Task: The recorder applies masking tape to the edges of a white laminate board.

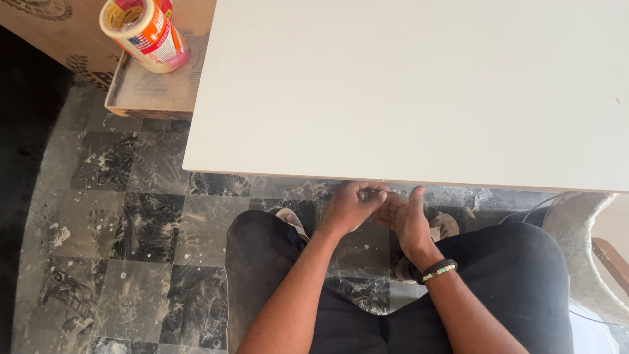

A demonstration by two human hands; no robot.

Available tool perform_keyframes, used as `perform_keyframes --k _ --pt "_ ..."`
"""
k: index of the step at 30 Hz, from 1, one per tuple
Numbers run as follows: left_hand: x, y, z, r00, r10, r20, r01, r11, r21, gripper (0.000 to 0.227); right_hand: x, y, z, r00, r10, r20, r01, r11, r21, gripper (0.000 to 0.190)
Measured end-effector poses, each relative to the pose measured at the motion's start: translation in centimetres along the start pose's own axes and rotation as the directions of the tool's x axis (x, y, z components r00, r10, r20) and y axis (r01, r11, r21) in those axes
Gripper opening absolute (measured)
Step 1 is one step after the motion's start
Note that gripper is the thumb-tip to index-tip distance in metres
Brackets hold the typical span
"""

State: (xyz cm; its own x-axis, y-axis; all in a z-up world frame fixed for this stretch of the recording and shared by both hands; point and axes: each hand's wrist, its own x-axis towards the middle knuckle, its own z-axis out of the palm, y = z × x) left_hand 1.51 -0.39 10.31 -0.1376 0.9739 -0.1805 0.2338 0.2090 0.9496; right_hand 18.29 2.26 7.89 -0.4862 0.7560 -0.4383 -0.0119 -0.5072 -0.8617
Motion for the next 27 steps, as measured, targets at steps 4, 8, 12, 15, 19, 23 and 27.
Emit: perform_keyframes --k 4,8,12,15,19,23,27 --pt "0.1 -0.9 0.2 0.994 0.097 -0.055 -0.088 0.985 0.145 0.021 0.7 1.5 -0.7 1.000 -0.029 0.011 0.030 0.996 -0.082 0.109" --pt "0.1 -1.2 0.3 0.999 0.018 -0.034 -0.012 0.984 0.177 0.022 0.8 1.8 -0.8 1.000 -0.010 0.003 0.010 0.990 -0.143 0.111" --pt "-0.2 -0.2 0.2 1.000 -0.025 -0.007 0.026 0.993 0.116 0.026 -0.2 -0.9 0.8 0.995 0.095 -0.022 -0.095 0.995 -0.004 0.110" --pt "-0.1 0.3 -0.1 0.998 -0.063 0.004 0.062 0.995 0.081 0.029 -0.2 -0.8 0.2 0.994 0.094 -0.047 -0.089 0.991 0.101 0.109" --pt "0.6 -2.0 0.2 1.000 -0.004 -0.027 0.005 0.999 0.047 0.032 -0.5 -1.4 0.5 0.995 0.086 -0.051 -0.078 0.986 0.145 0.107" --pt "0.6 -2.3 0.1 0.995 0.040 -0.090 -0.042 0.999 -0.025 0.032 -0.8 -1.8 0.8 0.997 0.073 -0.030 -0.067 0.986 0.151 0.107" --pt "0.7 -2.1 -0.2 0.988 0.026 -0.153 -0.038 0.996 -0.076 0.033 -0.7 -1.6 0.4 0.998 0.063 -0.012 -0.058 0.966 0.253 0.107"
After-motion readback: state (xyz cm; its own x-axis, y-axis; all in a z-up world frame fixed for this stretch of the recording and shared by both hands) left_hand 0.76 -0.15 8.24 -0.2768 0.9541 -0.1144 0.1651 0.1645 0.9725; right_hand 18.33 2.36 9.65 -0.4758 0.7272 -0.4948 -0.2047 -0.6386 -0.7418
